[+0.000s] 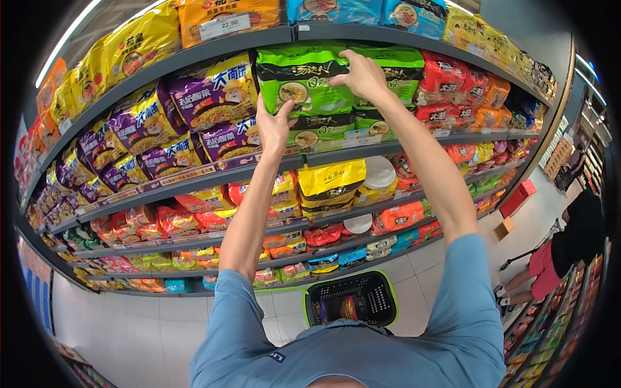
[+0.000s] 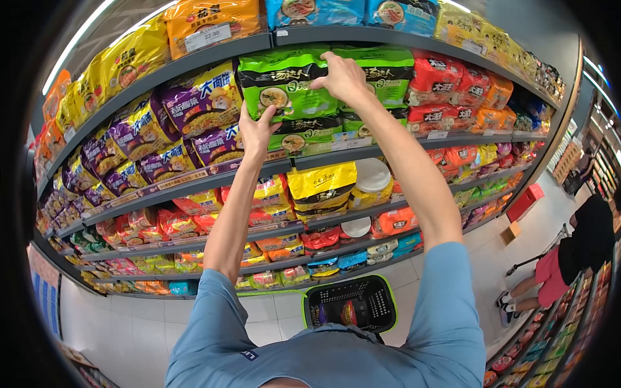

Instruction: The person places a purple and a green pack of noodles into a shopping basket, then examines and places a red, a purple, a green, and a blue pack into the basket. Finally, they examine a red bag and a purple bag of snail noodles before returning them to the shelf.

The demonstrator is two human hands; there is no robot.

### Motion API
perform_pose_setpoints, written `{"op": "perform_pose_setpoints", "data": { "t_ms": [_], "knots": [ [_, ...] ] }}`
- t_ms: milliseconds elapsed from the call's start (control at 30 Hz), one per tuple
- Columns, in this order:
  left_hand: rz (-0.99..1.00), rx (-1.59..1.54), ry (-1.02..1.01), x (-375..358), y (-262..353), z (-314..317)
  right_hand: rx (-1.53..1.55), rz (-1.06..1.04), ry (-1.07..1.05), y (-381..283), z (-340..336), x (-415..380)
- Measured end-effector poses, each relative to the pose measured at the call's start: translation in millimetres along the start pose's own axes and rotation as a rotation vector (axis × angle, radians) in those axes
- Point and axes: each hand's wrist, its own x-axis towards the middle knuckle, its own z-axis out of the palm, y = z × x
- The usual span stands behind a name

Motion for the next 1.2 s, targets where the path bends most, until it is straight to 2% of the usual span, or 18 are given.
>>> {"op": "perform_pose_setpoints", "data": {
  "t_ms": [67, 133, 167, 200, 267, 333, 500, 633, 700, 800, 1200],
  "knots": [
    [-0.001, 0.082, 0.034, -3, 12, 2, -0.015, -0.008, 0.019, 1, 3, 4],
    [-0.001, 0.633, 0.077, -8, 27, 1, -0.025, -0.018, 0.026, 2, 10, 3],
    [0.215, 0.987, 0.177, -1, 21, -2, -0.025, -0.029, 0.064, 2, 13, 2],
    [0.210, 0.987, 0.175, 1, 13, -2, -0.026, -0.041, 0.103, 2, 15, 2],
    [0.159, 1.185, 0.208, 1, 10, -3, -0.037, -0.068, 0.149, 3, 23, 4],
    [0.213, 1.211, 0.223, 1, 6, -1, -0.059, -0.129, 0.246, 5, 32, 7],
    [0.309, 1.289, 0.254, 5, -2, 2, -0.131, -0.140, 0.229, -11, 32, 1],
    [0.299, 1.343, 0.233, 4, -1, 2, -0.095, -0.101, 0.275, -12, 37, -7],
    [0.382, 1.289, 0.275, -4, 1, 4, -0.052, -0.129, 0.241, -10, 39, -11],
    [0.379, 1.263, 0.266, -10, 1, 4, -0.090, -0.187, 0.294, -9, 43, -18],
    [0.424, 1.256, 0.214, -19, 2, 2, -0.146, -0.215, 0.286, -11, 46, -39]
  ]
}}
